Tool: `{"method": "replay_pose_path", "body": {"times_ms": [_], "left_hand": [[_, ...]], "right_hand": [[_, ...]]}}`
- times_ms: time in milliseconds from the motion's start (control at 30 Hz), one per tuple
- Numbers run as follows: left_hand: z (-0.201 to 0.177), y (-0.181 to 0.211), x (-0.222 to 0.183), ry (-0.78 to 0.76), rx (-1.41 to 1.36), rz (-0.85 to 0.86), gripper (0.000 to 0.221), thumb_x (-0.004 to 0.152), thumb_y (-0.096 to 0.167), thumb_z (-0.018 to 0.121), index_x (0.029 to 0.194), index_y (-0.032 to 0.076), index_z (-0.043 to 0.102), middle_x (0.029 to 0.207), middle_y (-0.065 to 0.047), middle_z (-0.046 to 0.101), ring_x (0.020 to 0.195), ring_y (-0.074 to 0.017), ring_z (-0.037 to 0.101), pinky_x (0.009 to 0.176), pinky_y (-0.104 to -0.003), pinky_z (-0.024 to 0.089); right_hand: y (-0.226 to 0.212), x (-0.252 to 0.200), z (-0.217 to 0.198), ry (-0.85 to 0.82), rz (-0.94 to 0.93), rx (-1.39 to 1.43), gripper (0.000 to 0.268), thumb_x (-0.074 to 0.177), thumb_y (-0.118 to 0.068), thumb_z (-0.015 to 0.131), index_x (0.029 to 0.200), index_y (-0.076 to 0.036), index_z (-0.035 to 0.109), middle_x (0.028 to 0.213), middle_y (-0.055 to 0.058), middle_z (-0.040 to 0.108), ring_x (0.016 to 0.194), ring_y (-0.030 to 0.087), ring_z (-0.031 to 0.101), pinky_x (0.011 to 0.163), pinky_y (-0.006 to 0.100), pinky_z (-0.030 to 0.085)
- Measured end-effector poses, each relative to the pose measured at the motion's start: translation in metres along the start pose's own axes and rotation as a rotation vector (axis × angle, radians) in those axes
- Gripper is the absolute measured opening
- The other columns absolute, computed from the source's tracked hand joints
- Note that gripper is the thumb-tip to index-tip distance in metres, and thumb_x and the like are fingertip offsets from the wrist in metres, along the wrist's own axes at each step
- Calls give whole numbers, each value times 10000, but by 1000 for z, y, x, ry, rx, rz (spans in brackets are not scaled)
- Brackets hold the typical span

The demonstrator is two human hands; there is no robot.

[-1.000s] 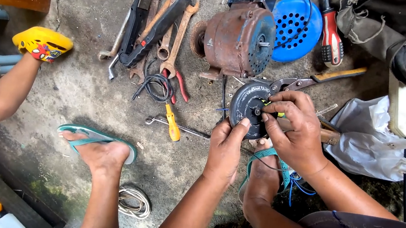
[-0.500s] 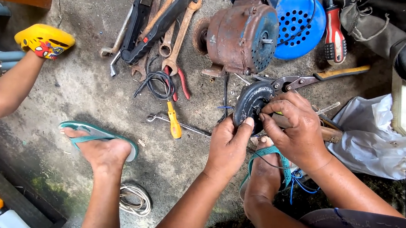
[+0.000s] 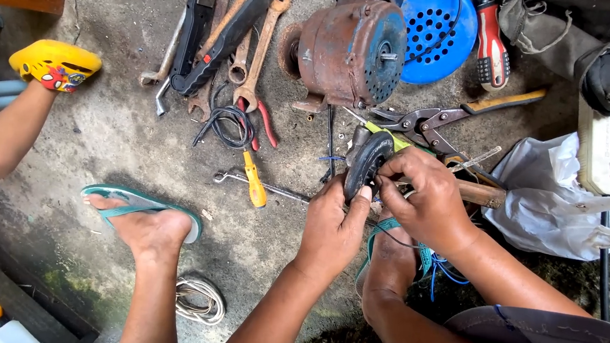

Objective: Disassembling and repairing an electric motor assembly using various hand tools

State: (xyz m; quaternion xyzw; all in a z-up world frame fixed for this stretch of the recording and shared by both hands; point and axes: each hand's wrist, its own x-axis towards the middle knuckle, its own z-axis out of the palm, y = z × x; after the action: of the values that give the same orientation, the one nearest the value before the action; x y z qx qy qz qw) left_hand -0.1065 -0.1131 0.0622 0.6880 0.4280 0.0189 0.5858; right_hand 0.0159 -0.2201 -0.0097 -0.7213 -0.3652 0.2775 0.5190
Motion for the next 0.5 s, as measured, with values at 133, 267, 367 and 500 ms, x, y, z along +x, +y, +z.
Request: {"method": "replay_pose_path", "body": {"times_ms": [133,267,367,500], "left_hand": [[4,-10,-5,-7,56,18,260,1039,168,530,1066,-57,658,772,-181,636,735,-316,670,685,-417,515],[7,-13,-5,2,45,28,270,1028,141,532,1110,-92,643,812,-228,645,754,-356,680,685,-437,531],[8,-17,-8,-19,33,6,264,1035,150,523,1096,-76,646,800,-220,642,752,-344,680,680,-428,529],[7,-15,-8,-67,-2,-89,264,1048,146,512,1115,-64,658,780,-162,639,735,-249,642,696,-386,537]], "right_hand": [[-4,-1,1,-19,-52,-84,106,847,-18,774,880,-66,685,779,125,667,738,373,700,698,466,561],[-6,-2,1,-17,4,-29,90,868,16,726,905,-45,670,767,142,656,725,388,693,680,459,560],[-5,-5,-1,-17,19,5,85,871,15,718,898,-47,665,760,136,654,719,379,693,676,449,559],[1,-8,-1,-31,-51,-77,114,853,-6,754,892,-61,662,774,113,658,734,365,697,689,451,564]]}}
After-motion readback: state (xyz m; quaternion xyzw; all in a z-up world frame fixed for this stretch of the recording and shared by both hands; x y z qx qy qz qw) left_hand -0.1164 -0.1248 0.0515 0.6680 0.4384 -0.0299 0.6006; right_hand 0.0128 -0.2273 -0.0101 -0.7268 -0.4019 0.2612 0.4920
